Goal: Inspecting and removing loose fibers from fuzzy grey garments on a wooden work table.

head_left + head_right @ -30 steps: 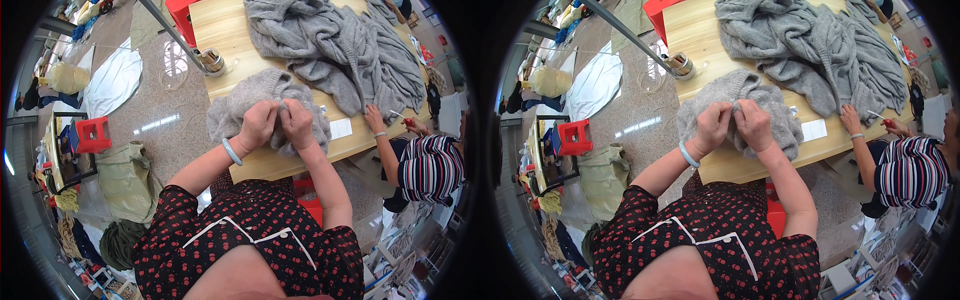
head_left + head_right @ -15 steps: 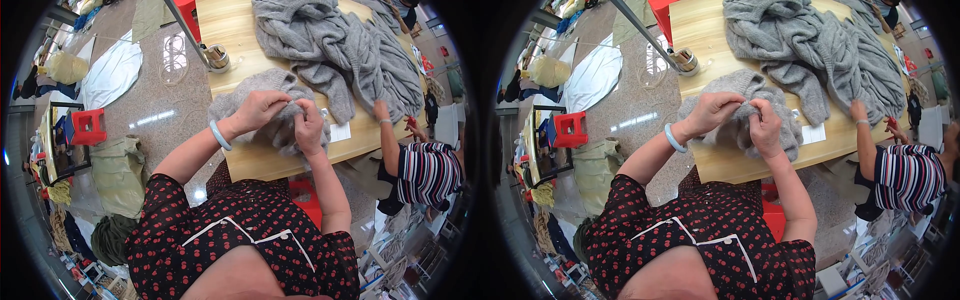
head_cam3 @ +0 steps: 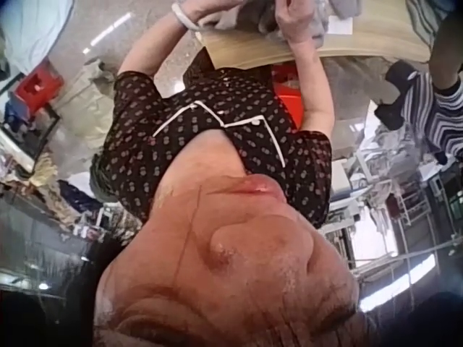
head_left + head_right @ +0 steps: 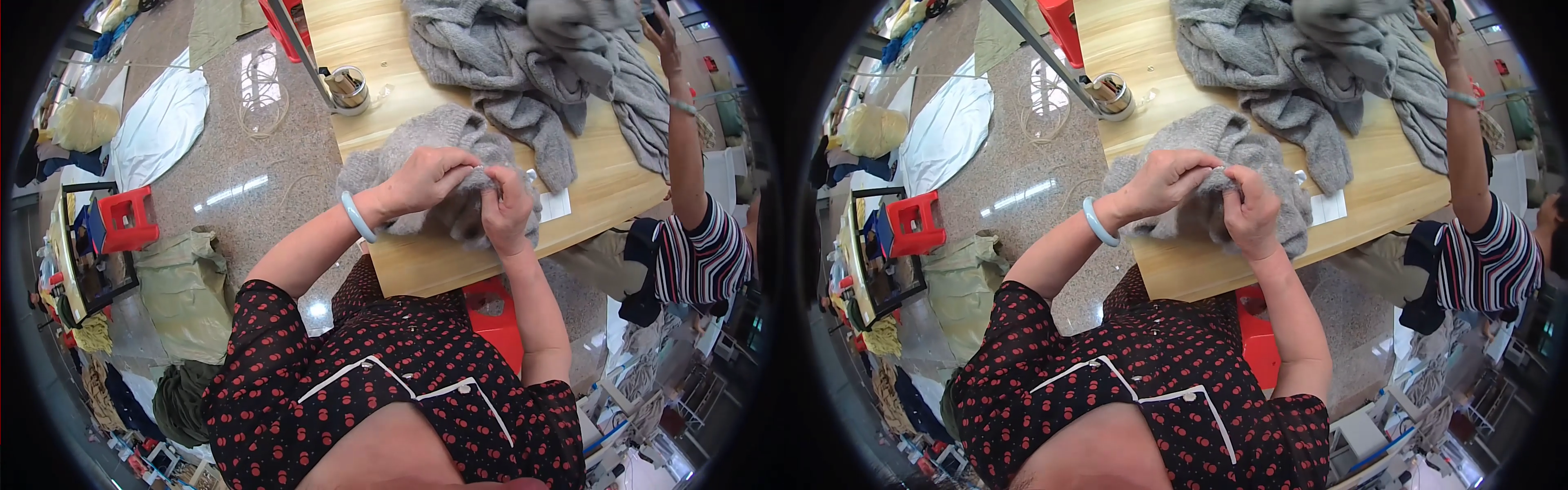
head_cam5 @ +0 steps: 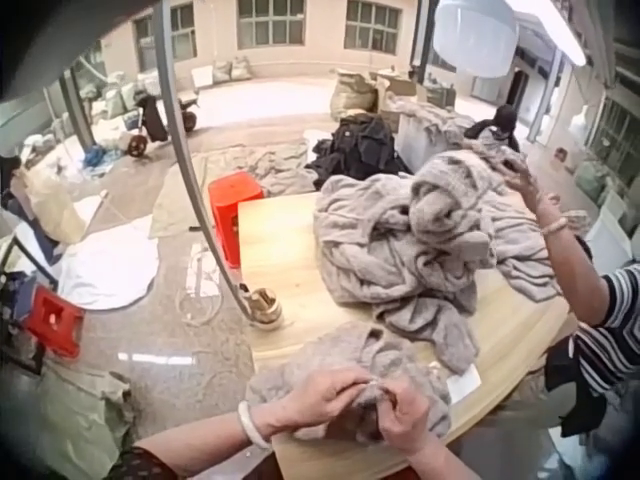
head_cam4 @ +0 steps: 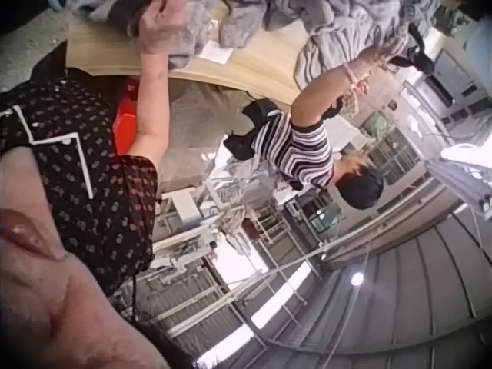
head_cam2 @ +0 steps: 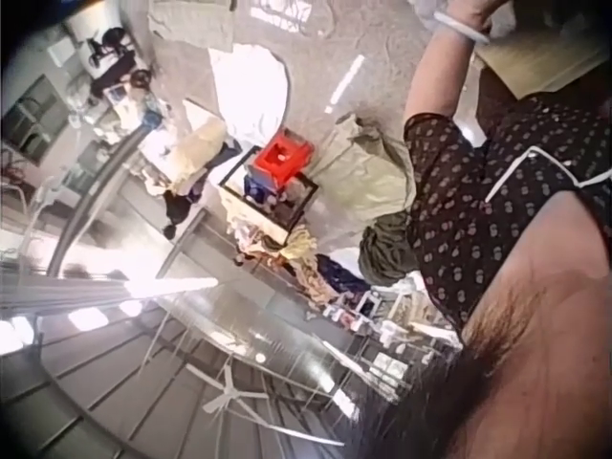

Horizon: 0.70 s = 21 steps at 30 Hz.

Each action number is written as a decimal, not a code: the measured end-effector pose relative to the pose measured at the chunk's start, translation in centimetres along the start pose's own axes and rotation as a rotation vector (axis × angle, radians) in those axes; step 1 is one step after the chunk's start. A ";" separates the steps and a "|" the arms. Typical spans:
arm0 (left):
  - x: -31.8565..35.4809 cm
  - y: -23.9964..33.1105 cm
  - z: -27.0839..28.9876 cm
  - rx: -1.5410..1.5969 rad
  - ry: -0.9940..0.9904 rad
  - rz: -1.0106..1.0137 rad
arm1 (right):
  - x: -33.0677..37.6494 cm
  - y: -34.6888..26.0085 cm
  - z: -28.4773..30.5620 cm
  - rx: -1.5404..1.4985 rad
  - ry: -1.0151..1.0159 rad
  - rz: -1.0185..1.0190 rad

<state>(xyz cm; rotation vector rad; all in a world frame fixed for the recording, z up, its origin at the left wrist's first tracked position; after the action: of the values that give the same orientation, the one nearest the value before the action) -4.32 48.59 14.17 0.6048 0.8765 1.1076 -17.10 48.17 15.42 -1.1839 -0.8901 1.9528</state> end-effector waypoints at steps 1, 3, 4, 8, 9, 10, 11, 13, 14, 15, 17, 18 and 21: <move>0.0 -0.4 0.0 0.010 -0.001 -0.002 | 0.1 0.0 -0.2 0.033 -0.005 0.033; 0.2 -2.1 -1.0 0.173 -0.109 0.145 | 0.2 0.3 -0.5 0.078 -0.036 0.083; 0.3 -2.2 -1.1 0.182 -0.113 0.145 | 0.5 0.1 -0.7 0.112 -0.067 0.134; 0.7 -2.5 -2.1 0.395 -0.210 0.265 | 1.2 0.8 -0.7 0.078 -0.057 0.009; 0.7 -2.2 -2.3 0.417 -0.225 0.274 | 1.2 1.0 -0.2 0.016 0.007 -0.041; 0.7 -2.3 -2.4 0.407 -0.226 0.283 | 1.1 1.2 0.1 -0.049 0.073 -0.086; 0.7 -2.2 -2.5 0.400 -0.229 0.278 | 0.8 1.0 0.4 -0.065 0.073 -0.087; 0.6 -1.9 -2.8 0.377 -0.226 0.285 | 0.3 0.3 0.2 -0.050 -0.108 0.011; 0.6 -1.9 -3.0 0.363 -0.233 0.303 | 0.0 0.4 0.8 -0.070 -0.111 0.015; 0.5 -1.8 -3.3 0.349 -0.240 0.322 | -0.2 0.6 1.1 -0.060 -0.160 0.036; 0.6 -2.0 -4.3 0.343 -0.236 0.393 | 0.0 1.2 1.6 -0.065 -0.207 0.059; 0.9 -2.2 -4.8 0.352 -0.235 0.453 | 0.1 1.4 1.9 -0.077 -0.201 0.118; 0.9 -1.1 -5.3 0.212 -0.100 0.427 | 0.4 2.4 2.8 -0.116 -0.187 0.222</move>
<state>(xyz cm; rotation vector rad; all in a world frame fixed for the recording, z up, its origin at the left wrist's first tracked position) -8.09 49.01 10.18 1.0497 0.8028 1.3608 -20.30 46.62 14.29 -1.2243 -1.0163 2.2453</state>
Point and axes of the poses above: each hand's wrist, its own x-axis away from the middle knuckle, its own z-axis out of the back of the hand, y = z × x, the point moved 7 cm from there along -x, towards the middle knuckle, and after that the axes turned 12 degrees about -x, right-handed, at the moved point
